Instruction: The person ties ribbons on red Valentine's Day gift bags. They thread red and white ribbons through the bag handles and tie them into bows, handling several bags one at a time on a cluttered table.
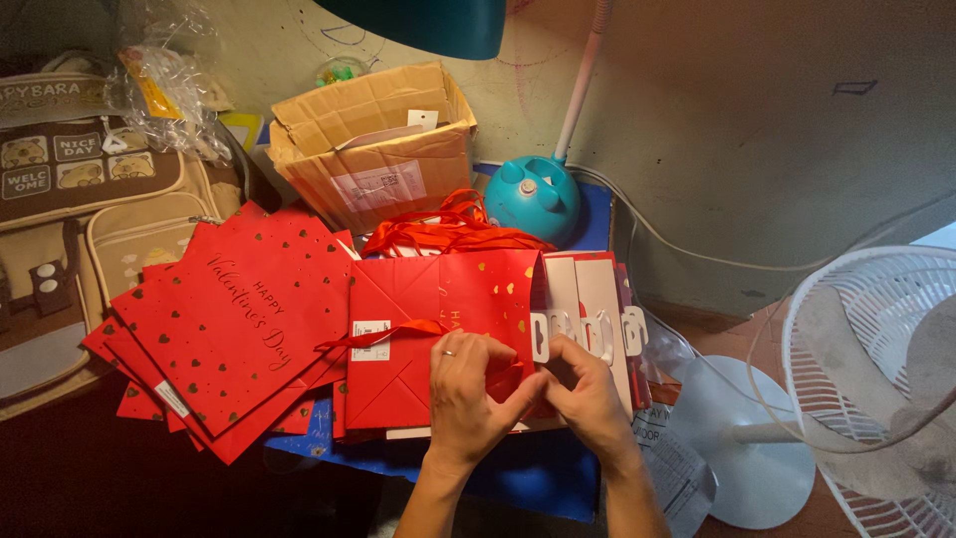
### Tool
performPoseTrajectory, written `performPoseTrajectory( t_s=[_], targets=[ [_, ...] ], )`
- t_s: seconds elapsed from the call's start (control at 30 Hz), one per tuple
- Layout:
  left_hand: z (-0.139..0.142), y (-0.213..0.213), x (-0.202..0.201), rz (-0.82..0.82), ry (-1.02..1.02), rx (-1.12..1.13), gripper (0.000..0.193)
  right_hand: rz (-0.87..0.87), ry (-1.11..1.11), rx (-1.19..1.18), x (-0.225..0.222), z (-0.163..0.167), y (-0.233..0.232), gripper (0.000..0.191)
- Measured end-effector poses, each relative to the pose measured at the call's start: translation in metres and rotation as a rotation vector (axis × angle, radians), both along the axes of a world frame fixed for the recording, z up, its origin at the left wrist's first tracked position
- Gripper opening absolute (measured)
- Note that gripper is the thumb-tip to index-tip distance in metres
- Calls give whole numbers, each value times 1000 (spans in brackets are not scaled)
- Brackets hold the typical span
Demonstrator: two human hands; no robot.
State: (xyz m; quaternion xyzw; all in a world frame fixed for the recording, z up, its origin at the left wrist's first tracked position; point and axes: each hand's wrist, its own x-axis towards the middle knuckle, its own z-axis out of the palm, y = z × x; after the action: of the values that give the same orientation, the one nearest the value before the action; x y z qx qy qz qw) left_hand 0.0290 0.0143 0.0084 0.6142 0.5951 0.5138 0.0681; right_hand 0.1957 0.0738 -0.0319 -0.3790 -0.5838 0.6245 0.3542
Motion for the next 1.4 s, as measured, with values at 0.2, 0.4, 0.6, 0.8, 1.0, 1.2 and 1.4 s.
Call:
performPoseTrajectory(
  t_s=[0.2,0.4,0.6,0.8,1.0,1.2,1.4],
  targets=[
    [-1,0,2,0,2,16,19,-80,-90,129,-2,-9,-1,5],
    [-4,-1,3,16,11,11,14,-174,217,-27,-1,-7,0,14],
    [-6,-1,3,22,16,8,14,-60,158,92,-2,5,-4,24],
    [-5,0,3,31,25,-4,13,-128,-119,377,-7,-6,-5,10],
    [-1,-1,4,56,36,10,12,-348,394,-38,-4,-6,-3,11],
    [-5,0,3,47,22,15,12,-142,-121,487,-13,21,-9,24],
    [-7,-1,4,54,17,21,12,-177,-314,505,-22,33,-12,17]
  ],
)
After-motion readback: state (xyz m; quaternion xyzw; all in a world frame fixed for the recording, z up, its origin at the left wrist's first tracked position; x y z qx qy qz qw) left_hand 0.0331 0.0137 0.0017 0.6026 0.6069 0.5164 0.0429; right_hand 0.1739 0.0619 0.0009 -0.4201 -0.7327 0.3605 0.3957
